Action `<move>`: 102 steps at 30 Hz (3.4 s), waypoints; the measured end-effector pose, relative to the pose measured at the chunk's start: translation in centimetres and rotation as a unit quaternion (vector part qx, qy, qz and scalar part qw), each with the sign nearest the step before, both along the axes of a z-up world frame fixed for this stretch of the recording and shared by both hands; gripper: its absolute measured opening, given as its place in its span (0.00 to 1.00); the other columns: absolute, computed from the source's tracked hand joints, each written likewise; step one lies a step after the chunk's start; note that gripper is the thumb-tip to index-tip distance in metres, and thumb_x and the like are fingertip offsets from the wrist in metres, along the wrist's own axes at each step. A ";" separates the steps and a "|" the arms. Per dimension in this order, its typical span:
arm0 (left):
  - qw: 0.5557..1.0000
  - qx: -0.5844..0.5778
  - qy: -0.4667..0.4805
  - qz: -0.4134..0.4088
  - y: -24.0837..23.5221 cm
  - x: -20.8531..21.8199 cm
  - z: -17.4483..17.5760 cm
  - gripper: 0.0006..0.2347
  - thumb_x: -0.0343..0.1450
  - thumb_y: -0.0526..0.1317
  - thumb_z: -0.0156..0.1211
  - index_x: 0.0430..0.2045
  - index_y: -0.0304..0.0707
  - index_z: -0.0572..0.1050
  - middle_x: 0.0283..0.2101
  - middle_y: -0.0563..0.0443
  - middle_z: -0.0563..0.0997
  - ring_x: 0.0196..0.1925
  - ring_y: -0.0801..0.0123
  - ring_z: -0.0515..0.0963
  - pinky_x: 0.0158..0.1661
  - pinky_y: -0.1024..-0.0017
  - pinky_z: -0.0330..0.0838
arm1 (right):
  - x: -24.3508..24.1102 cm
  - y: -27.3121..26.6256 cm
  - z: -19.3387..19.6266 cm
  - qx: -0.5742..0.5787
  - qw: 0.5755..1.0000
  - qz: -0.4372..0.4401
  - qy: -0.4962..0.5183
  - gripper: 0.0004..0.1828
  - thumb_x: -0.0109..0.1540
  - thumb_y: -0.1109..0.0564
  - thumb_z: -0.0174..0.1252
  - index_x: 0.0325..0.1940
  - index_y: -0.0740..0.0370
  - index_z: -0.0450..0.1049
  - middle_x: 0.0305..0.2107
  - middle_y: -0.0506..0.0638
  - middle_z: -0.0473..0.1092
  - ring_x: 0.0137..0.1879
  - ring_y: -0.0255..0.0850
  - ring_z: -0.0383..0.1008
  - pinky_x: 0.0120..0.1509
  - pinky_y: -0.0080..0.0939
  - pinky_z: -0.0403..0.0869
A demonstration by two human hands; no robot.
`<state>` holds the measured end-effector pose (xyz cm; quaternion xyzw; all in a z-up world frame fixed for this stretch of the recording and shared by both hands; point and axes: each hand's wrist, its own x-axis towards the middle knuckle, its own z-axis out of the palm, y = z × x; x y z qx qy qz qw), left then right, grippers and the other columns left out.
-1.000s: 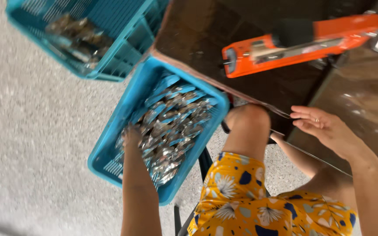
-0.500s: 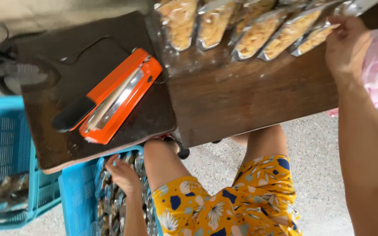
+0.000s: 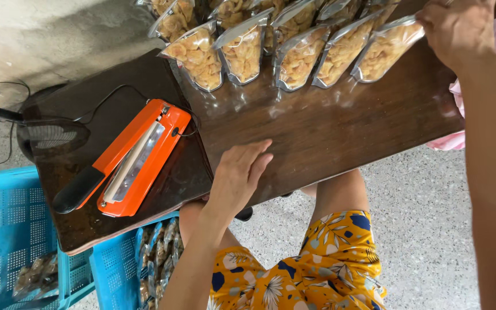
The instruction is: The person repeatedly picks up pre-filled plastic bags of snacks from a blue basket, places them into an orange heat sealer on a table, and seals the top. After sealing, the person places the finished packages into a second blue basket. The process is repeated continuously for multiple units.
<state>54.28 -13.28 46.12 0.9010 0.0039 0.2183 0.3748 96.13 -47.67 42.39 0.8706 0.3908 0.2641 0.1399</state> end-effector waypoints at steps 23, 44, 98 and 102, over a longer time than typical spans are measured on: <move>0.940 -0.278 0.193 0.048 8.0 -5.6 3.6 0.11 0.74 0.44 0.62 0.39 0.35 0.82 0.28 0.51 0.82 0.28 0.75 0.79 0.32 0.75 0.77 | -31.2 18.5 0.9 0.307 0.404 0.122 0.853 0.79 0.39 0.19 0.70 0.83 0.52 0.43 0.77 0.54 0.48 0.76 0.56 0.57 0.71 0.63 0.66; 0.822 -0.401 0.066 0.399 13.3 -15.7 -13.8 0.06 0.73 0.31 0.61 0.30 0.22 0.77 0.29 0.46 0.82 0.32 0.73 0.85 0.33 0.72 0.83 | -39.7 30.2 -3.2 0.215 0.265 0.030 0.940 0.45 0.61 0.42 0.62 0.76 0.63 0.56 0.60 0.58 0.71 0.60 0.43 0.75 0.62 0.43 0.75; 0.846 0.068 0.303 0.433 27.2 -10.9 -8.9 0.14 0.79 0.49 0.41 0.42 0.42 0.74 0.36 0.45 0.84 0.41 0.47 0.84 0.44 0.49 0.75 | -36.1 41.0 -4.4 0.144 0.105 -0.138 0.974 0.31 0.66 0.44 0.54 0.64 0.70 0.68 0.50 0.62 0.76 0.50 0.46 0.81 0.54 0.50 0.80; 0.838 0.006 0.323 0.440 27.3 -10.9 -9.3 0.15 0.79 0.50 0.40 0.46 0.47 0.74 0.40 0.43 0.84 0.44 0.42 0.82 0.46 0.49 0.75 | -36.3 40.8 -4.8 0.144 0.083 -0.131 0.977 0.30 0.66 0.45 0.55 0.65 0.68 0.67 0.51 0.61 0.76 0.52 0.45 0.80 0.57 0.49 0.80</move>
